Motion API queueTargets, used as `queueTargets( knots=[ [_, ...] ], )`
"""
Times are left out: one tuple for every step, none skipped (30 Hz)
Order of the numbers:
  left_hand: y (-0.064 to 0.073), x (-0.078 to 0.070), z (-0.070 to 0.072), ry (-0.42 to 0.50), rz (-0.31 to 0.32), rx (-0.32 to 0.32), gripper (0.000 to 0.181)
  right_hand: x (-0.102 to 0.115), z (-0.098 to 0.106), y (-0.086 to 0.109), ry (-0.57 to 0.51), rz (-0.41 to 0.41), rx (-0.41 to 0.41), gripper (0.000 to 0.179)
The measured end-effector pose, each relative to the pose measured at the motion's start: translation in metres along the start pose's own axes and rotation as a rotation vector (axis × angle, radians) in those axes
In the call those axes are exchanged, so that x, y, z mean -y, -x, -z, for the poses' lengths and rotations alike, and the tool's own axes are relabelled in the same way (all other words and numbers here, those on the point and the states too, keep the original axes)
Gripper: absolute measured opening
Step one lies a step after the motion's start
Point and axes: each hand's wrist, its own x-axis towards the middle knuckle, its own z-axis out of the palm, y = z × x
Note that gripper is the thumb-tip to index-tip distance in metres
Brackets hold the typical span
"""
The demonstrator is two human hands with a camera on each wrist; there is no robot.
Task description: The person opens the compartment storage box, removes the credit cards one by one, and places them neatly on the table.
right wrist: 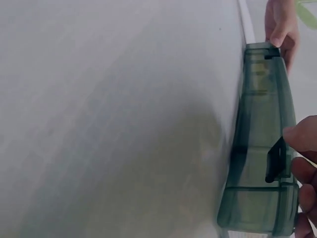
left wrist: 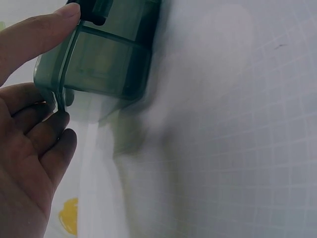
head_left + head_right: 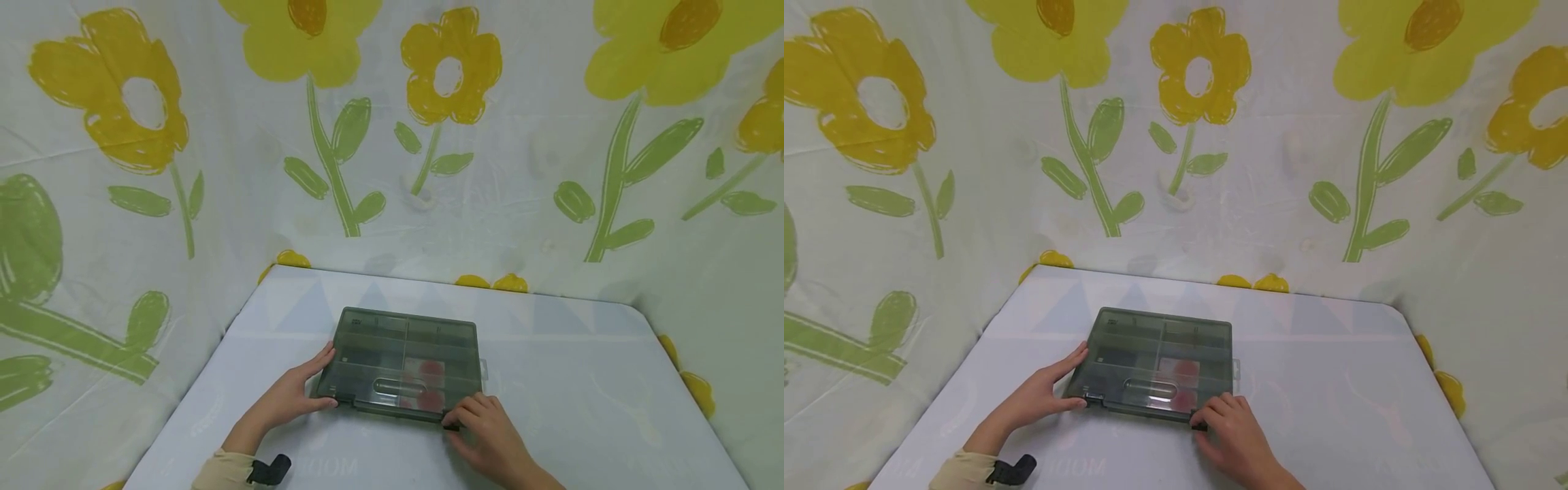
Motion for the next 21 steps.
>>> queueTargets(
  knots=[
    [0.0,0.0,0.0,0.001,-0.003,0.002,0.101,0.0,0.0,0.0,-0.01,-0.004,0.0,0.034],
    [0.0,0.0,0.0,0.0,-0.005,0.003,0.101,0.001,0.0,-0.001,-0.016,-0.007,0.0,0.033],
    [0.001,-0.001,0.0,0.0,-0.006,0.003,0.101,0.001,0.0,-0.002,-0.023,-0.01,0.0,0.033],
    [0.001,-0.001,0.0,0.004,-0.007,0.002,0.101,0.002,0.0,-0.003,-0.028,-0.013,-0.001,0.033],
    [0.001,-0.001,0.001,0.004,-0.009,0.001,0.101,0.002,0.0,-0.004,-0.036,-0.015,-0.002,0.033],
    [0.001,-0.001,0.001,0.005,-0.009,0.001,0.101,0.003,0.0,-0.006,-0.044,-0.016,-0.004,0.033],
    [0.001,-0.001,0.0,0.005,-0.011,0.002,0.101,0.004,-0.001,-0.007,-0.052,-0.016,-0.008,0.033],
    [0.001,-0.001,0.0,0.004,-0.011,0.002,0.101,0.004,-0.002,-0.009,-0.06,-0.014,-0.011,0.033],
    [0.001,-0.001,0.0,0.005,-0.012,0.001,0.101,0.005,-0.003,-0.011,-0.071,-0.014,-0.015,0.033],
    [0.001,0.0,0.0,0.005,-0.013,0.001,0.101,0.005,-0.004,-0.013,-0.079,-0.011,-0.02,0.033],
    [0.001,0.0,0.0,0.005,-0.013,0.002,0.101,0.006,-0.005,-0.015,-0.087,-0.008,-0.023,0.034],
    [0.001,0.0,0.0,0.003,-0.013,0.002,0.101,0.007,-0.006,-0.017,-0.093,-0.006,-0.025,0.034],
    [0.0,0.0,-0.001,0.002,-0.013,0.003,0.101,0.008,-0.008,-0.019,-0.096,-0.004,-0.025,0.034],
    [0.0,0.001,-0.001,0.001,-0.013,0.003,0.101,0.01,-0.009,-0.021,-0.097,-0.005,-0.022,0.034],
    [0.0,0.001,-0.001,0.003,-0.013,0.003,0.101,0.011,-0.011,-0.023,-0.097,-0.006,-0.019,0.035],
    [0.0,0.001,0.0,0.005,-0.014,0.003,0.101,0.012,-0.013,-0.025,-0.1,-0.006,-0.016,0.035],
    [0.0,0.001,0.0,0.009,-0.015,0.003,0.101,0.013,-0.015,-0.027,-0.103,-0.009,-0.011,0.035],
    [0.001,0.001,0.0,0.012,-0.015,0.004,0.101,0.015,-0.017,-0.029,-0.107,-0.011,-0.006,0.035],
    [0.001,0.001,0.0,0.016,-0.016,0.004,0.101,0.016,-0.019,-0.032,-0.113,-0.012,-0.001,0.034],
    [0.001,0.001,0.0,0.018,-0.016,0.004,0.101,0.017,-0.021,-0.034,-0.123,-0.014,0.004,0.033],
    [0.001,0.001,0.0,0.021,-0.015,0.003,0.101,0.018,-0.023,-0.037,-0.133,-0.012,0.006,0.032]
  ],
)
